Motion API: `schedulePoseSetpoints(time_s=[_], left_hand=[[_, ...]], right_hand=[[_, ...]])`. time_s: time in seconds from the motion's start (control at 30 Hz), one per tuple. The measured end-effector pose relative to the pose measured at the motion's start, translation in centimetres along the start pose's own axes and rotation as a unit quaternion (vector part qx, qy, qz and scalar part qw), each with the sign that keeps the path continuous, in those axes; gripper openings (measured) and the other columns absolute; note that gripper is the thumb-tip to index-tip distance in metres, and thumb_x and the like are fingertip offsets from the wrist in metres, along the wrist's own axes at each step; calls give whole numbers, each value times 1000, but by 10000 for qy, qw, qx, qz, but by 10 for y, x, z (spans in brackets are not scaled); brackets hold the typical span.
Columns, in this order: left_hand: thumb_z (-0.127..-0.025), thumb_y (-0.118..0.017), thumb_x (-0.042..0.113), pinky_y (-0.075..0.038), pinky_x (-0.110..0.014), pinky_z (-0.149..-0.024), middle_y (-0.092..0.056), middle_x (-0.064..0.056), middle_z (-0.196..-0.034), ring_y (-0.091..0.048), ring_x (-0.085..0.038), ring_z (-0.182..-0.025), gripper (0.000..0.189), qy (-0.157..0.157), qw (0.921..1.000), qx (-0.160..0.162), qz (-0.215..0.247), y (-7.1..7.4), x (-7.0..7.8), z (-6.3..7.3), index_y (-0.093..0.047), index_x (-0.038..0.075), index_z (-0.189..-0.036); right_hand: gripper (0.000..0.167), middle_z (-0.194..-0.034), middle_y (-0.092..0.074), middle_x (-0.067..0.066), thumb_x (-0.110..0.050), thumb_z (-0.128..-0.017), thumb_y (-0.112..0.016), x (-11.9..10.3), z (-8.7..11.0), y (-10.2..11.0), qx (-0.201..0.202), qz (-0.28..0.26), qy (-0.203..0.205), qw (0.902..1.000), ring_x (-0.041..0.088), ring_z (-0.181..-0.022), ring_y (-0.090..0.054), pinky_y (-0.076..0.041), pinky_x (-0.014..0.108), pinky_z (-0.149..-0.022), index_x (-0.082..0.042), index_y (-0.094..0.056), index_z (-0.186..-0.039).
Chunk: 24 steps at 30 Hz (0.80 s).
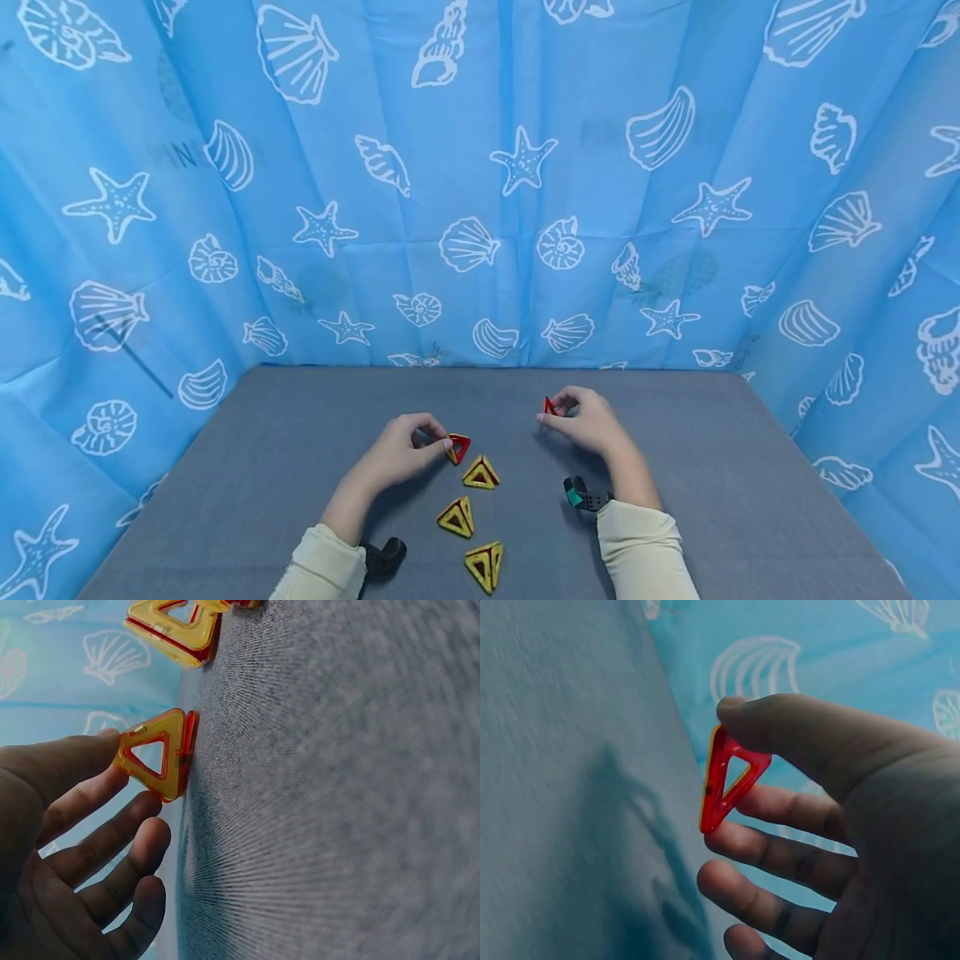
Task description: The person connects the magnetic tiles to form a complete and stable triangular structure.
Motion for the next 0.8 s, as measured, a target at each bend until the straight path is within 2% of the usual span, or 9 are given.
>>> schedulePoseSetpoints(time_s=[0.27, 0.6, 0.8], left_hand=[[-103, -72, 31, -51, -34, -70, -71, 4, -104, -61, -14, -79, 10, 28, 10000, 18, 5, -1, 0, 0, -74, 21, -103], [-103, -72, 30, -51, -34, -72, -72, 1, -104, -61, -14, -80, 11, -16, 10000, -3, -6, -1, 1, 0, -74, 19, -102], [-103, -72, 29, -51, -34, -71, -72, 1, -104, -61, -15, -79, 11, -34, 10000, 0, 19, -1, 1, -1, -74, 18, -102]], right_hand=[[36, -101, -69, 11, -27, -91, -84, -16, -5, -21, -280, -292, 410, 9983, 20, -82, -65, -52, 32, -67, -1, -69, -111], [30, -98, -70, 8, -28, -92, -84, -20, -5, -28, -369, -329, 463, 9977, 20, -85, -68, -53, 35, -69, -5, -68, -104], [29, -93, -72, 6, -31, -92, -84, -25, -6, -30, -358, -337, 553, 9973, 18, -80, -68, -53, 34, -66, -8, -67, -97]])
Point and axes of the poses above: each hand's wrist, its own z-axis away from the middle knuckle, its own y-axis out of the back of the hand, x = y × z, the point moved 5 cm from there along -z, towards the middle knuckle
